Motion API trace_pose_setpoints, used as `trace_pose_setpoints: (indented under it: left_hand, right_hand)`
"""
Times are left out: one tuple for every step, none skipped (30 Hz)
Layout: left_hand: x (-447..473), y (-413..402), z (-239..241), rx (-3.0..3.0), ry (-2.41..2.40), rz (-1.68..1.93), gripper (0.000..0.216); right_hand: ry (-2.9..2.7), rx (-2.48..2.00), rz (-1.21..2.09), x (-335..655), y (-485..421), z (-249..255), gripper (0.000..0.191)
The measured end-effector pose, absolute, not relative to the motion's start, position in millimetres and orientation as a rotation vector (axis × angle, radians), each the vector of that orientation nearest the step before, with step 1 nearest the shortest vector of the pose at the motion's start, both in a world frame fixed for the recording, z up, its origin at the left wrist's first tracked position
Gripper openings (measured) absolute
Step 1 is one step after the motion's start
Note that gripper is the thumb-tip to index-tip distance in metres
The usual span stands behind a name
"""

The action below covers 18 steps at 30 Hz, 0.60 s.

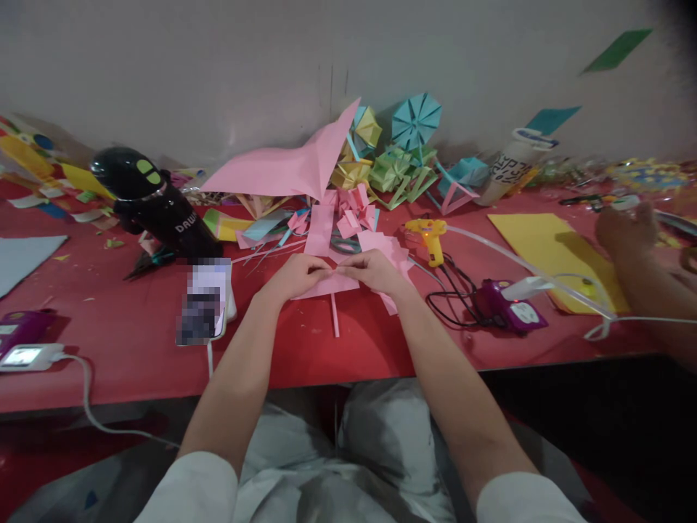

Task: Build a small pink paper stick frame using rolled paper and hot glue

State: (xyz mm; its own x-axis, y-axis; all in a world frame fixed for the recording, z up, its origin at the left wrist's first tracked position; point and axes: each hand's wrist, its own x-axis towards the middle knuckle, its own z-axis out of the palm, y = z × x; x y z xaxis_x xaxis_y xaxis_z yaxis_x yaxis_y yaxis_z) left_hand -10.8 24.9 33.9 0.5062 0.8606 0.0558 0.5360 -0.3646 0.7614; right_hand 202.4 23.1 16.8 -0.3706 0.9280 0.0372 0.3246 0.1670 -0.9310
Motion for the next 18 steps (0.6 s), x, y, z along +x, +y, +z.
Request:
trace_pose_setpoints:
  left_hand:
    - [-11.0,24.7,33.8,2.060,1.138,0.597,0.026]
    - [-11.0,24.5,33.9,2.062,1.138,0.595,0.027]
    - [-11.0,24.3,34.0,2.059,1.140,0.592,0.027]
    - [-10.9,24.2,34.2,2.055,1.143,0.589,0.027]
    - [-10.7,24.2,34.1,2.053,1.146,0.586,0.028]
    - [-10.4,24.3,33.9,2.054,1.150,0.584,0.029]
    - [-10.1,24.5,33.4,2.058,1.154,0.586,0.029]
    - [-9.7,24.7,32.9,2.062,1.157,0.591,0.028]
    - [-9.4,25.0,32.3,2.067,1.161,0.595,0.028]
    - [-9.2,25.2,31.8,2.071,1.166,0.598,0.027]
    - [-9.3,25.3,31.6,2.072,1.173,0.599,0.027]
    - [-9.5,25.3,31.8,2.071,1.178,0.597,0.027]
    - [-10.1,25.2,32.3,2.067,1.181,0.594,0.028]
    - [-11.0,25.2,33.3,2.062,1.186,0.595,0.028]
    - [-12.3,25.3,34.5,2.056,1.193,0.603,0.028]
    - [-13.7,25.6,35.8,2.049,1.199,0.619,0.027]
    - [-15.3,26.1,37.1,2.043,1.202,0.641,0.025]
    - [-16.9,26.7,38.2,2.032,1.205,0.667,0.023]
  right_hand:
    - [-1.802,-1.188,1.194,202.5,23.2,16.6,0.039]
    - [-1.801,-1.189,1.193,202.6,23.1,16.5,0.039]
    - [-1.798,-1.193,1.196,202.6,23.0,16.5,0.039]
    - [-1.795,-1.198,1.200,202.5,22.8,16.7,0.039]
    - [-1.792,-1.202,1.204,202.4,22.6,17.0,0.039]
    - [-1.790,-1.204,1.206,202.2,22.4,17.3,0.039]
    - [-1.790,-1.203,1.207,202.0,22.2,17.6,0.039]
    - [-1.793,-1.197,1.205,201.8,22.1,17.7,0.039]
    - [-1.795,-1.191,1.203,201.6,22.1,17.6,0.039]
    - [-1.797,-1.186,1.203,201.6,22.2,17.4,0.040]
    - [-1.799,-1.183,1.204,201.8,22.5,16.8,0.040]
    - [-1.799,-1.182,1.203,202.2,22.9,16.1,0.040]
    - [-1.798,-1.185,1.196,202.8,23.5,15.2,0.040]
    - [-1.795,-1.188,1.184,203.6,24.3,14.3,0.039]
    - [-1.787,-1.190,1.167,204.6,25.2,13.4,0.039]
    - [-1.774,-1.186,1.150,205.7,26.2,12.6,0.038]
    - [-1.756,-1.179,1.137,206.8,27.1,12.1,0.037]
    - [-1.737,-1.172,1.132,207.7,27.9,11.7,0.036]
